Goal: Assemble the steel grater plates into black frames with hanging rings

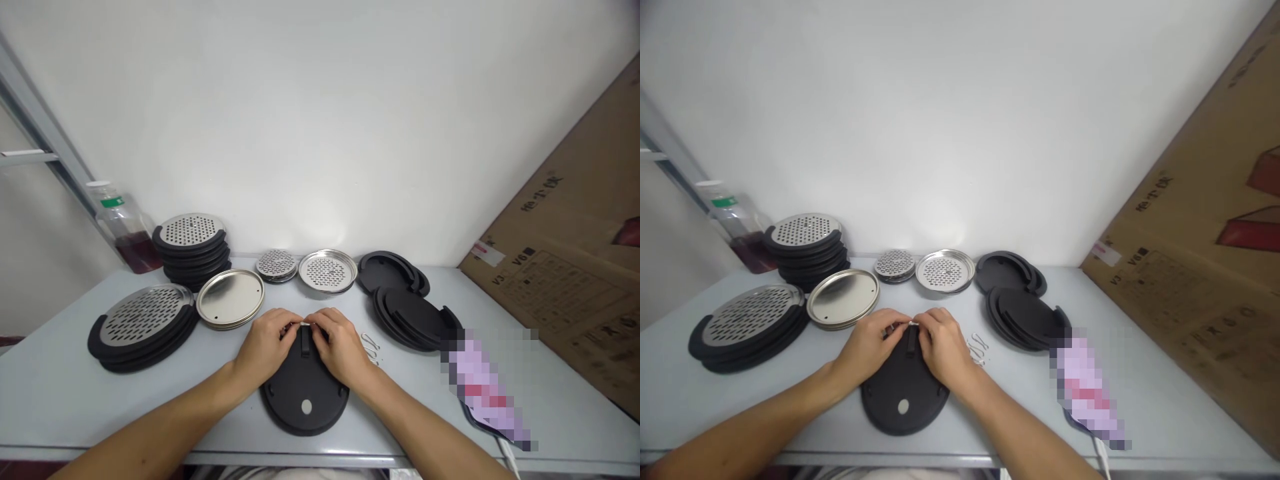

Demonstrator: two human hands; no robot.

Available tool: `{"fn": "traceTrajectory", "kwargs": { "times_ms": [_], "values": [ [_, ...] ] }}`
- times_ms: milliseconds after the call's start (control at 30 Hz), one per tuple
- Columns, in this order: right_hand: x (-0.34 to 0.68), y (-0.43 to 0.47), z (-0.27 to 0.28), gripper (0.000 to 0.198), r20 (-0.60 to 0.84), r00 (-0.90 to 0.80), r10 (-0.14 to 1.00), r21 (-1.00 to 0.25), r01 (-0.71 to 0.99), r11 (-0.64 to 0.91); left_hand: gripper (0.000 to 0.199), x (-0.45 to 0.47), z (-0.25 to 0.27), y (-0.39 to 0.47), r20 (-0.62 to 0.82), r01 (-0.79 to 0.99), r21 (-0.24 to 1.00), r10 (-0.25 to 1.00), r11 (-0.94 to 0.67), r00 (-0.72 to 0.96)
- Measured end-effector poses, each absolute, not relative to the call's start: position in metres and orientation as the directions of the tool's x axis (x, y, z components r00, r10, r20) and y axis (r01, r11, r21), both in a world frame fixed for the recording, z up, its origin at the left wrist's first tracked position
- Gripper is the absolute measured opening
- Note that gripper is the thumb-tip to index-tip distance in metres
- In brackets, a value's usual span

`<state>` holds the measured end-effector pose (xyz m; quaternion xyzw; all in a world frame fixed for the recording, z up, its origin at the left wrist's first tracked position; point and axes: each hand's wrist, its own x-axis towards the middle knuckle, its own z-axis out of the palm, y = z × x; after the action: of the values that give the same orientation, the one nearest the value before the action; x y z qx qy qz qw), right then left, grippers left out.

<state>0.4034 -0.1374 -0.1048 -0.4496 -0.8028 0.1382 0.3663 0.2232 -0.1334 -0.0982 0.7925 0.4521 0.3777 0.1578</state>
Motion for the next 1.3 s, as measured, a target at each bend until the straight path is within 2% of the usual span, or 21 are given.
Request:
{"fn": "traceTrajectory", "kwargs": {
  "times_ms": [600,867,1300],
  "values": [
    [0.4031,-0.1383,-0.1031,0.028,0.43,-0.319,0.845,-0.577,0.623,0.529,0.017,0.2235,-0.0956,-0.1353,0.457,0.654,0.533,0.833,-0.536,0.31],
    [0.4026,-0.1375,-0.1024,0.027,0.426,-0.34,0.838,-0.548,0.64,0.538,0.018,0.2218,-0.0996,-0.1353,0.471,0.635,0.534,0.82,-0.558,0.324],
    [0.3993,-0.1377,-0.1021,0.029,0.413,-0.325,0.851,-0.539,0.666,0.516,0.019,0.2241,-0.0993,-0.1349,0.454,0.701,0.464,0.825,-0.542,0.336]
  ]
}}
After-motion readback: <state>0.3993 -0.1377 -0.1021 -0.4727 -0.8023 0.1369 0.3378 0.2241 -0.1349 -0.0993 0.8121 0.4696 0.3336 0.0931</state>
